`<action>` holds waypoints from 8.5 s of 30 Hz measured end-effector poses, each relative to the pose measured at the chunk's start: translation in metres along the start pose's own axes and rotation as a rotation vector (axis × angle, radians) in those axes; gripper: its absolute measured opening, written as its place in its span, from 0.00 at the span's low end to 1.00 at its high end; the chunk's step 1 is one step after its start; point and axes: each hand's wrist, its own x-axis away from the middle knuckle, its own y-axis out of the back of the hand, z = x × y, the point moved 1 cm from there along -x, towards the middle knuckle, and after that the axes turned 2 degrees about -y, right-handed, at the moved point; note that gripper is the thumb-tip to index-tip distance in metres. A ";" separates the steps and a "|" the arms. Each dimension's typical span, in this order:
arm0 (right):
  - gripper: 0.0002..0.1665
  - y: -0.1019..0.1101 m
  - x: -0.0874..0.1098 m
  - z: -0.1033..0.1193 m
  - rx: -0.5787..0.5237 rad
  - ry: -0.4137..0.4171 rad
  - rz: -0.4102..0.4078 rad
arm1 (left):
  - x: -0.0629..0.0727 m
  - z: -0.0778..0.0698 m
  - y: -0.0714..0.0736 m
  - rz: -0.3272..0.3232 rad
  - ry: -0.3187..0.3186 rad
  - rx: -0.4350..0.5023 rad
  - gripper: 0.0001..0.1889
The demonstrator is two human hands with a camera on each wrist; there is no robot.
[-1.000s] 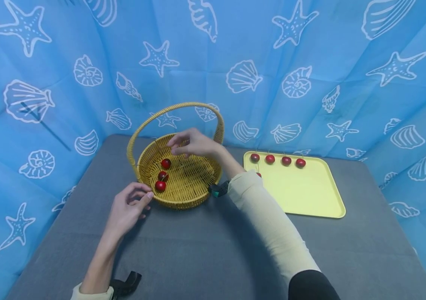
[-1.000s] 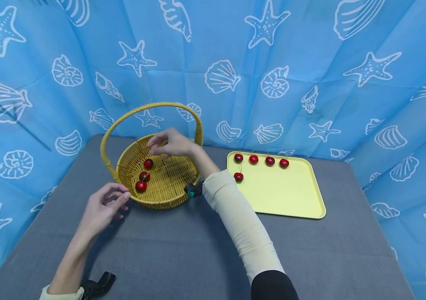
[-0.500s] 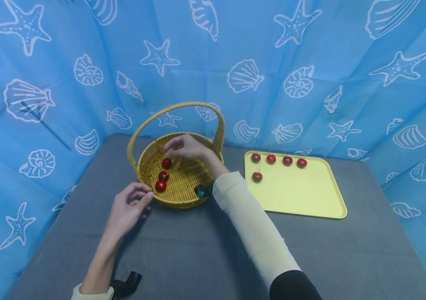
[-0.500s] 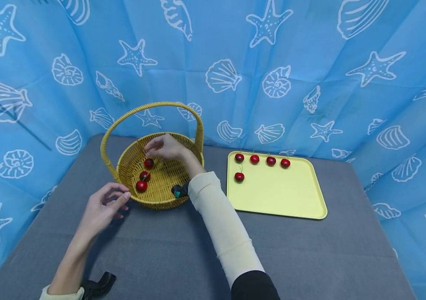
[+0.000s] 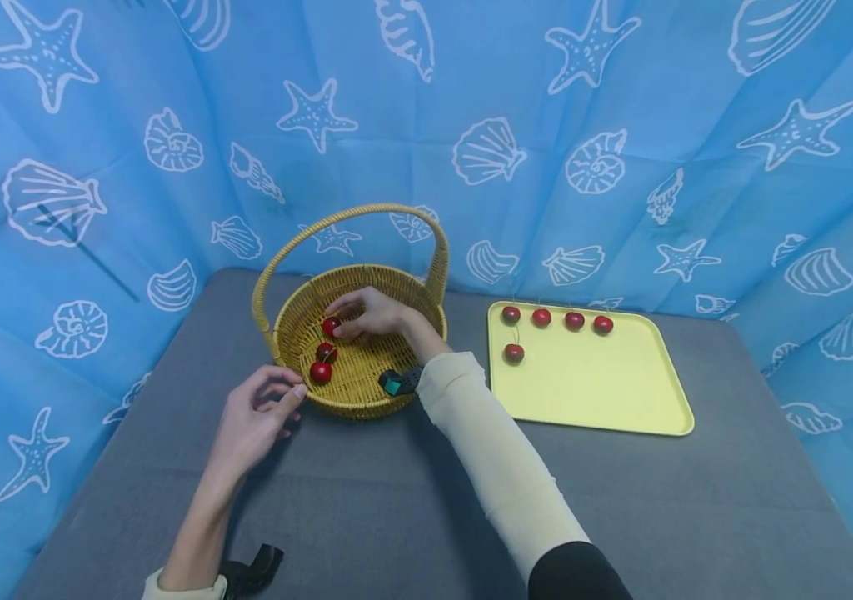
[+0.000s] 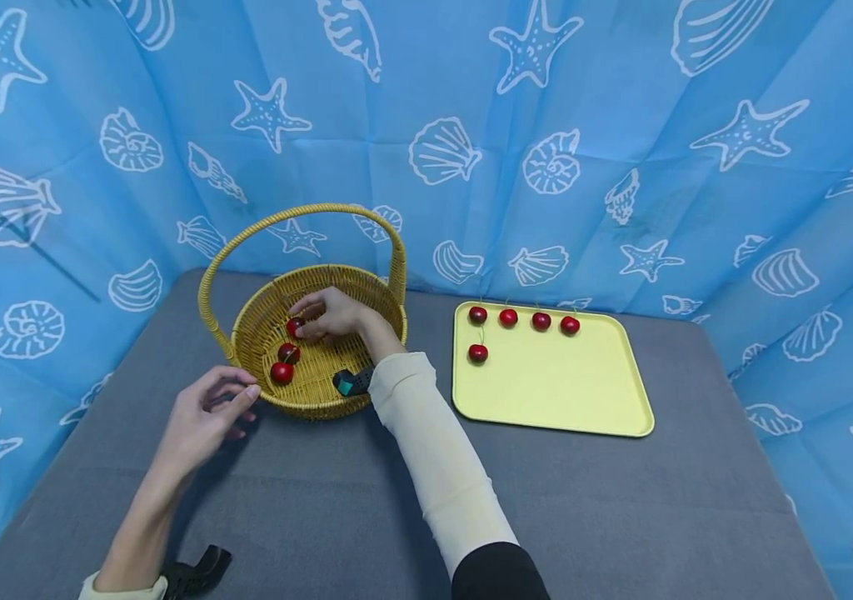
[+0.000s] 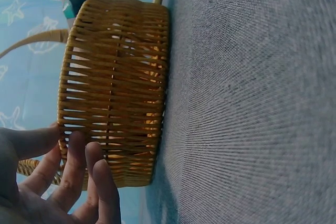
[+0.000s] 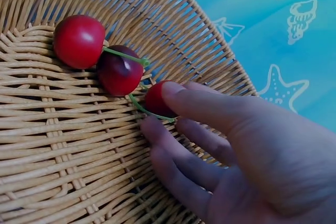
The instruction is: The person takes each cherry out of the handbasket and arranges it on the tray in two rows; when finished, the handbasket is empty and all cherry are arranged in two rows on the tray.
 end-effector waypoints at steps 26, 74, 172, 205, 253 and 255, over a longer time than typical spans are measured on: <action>0.18 -0.003 0.001 -0.003 -0.011 0.031 0.011 | 0.001 0.002 0.000 -0.001 -0.020 -0.008 0.16; 0.23 0.094 0.226 -0.065 -0.065 0.122 -0.409 | 0.001 0.003 0.000 0.003 -0.014 -0.015 0.18; 0.21 0.033 0.133 0.029 0.209 0.347 -0.090 | 0.003 0.003 0.000 -0.013 -0.067 0.038 0.14; 0.23 0.008 0.026 0.044 0.131 0.259 0.089 | 0.001 0.004 0.000 -0.009 -0.052 0.025 0.15; 0.29 0.024 0.046 0.025 0.190 0.135 0.074 | 0.001 0.004 0.001 -0.010 -0.051 0.030 0.15; 0.27 0.029 0.053 0.025 0.159 0.152 0.061 | 0.001 0.004 0.000 -0.011 -0.054 0.030 0.16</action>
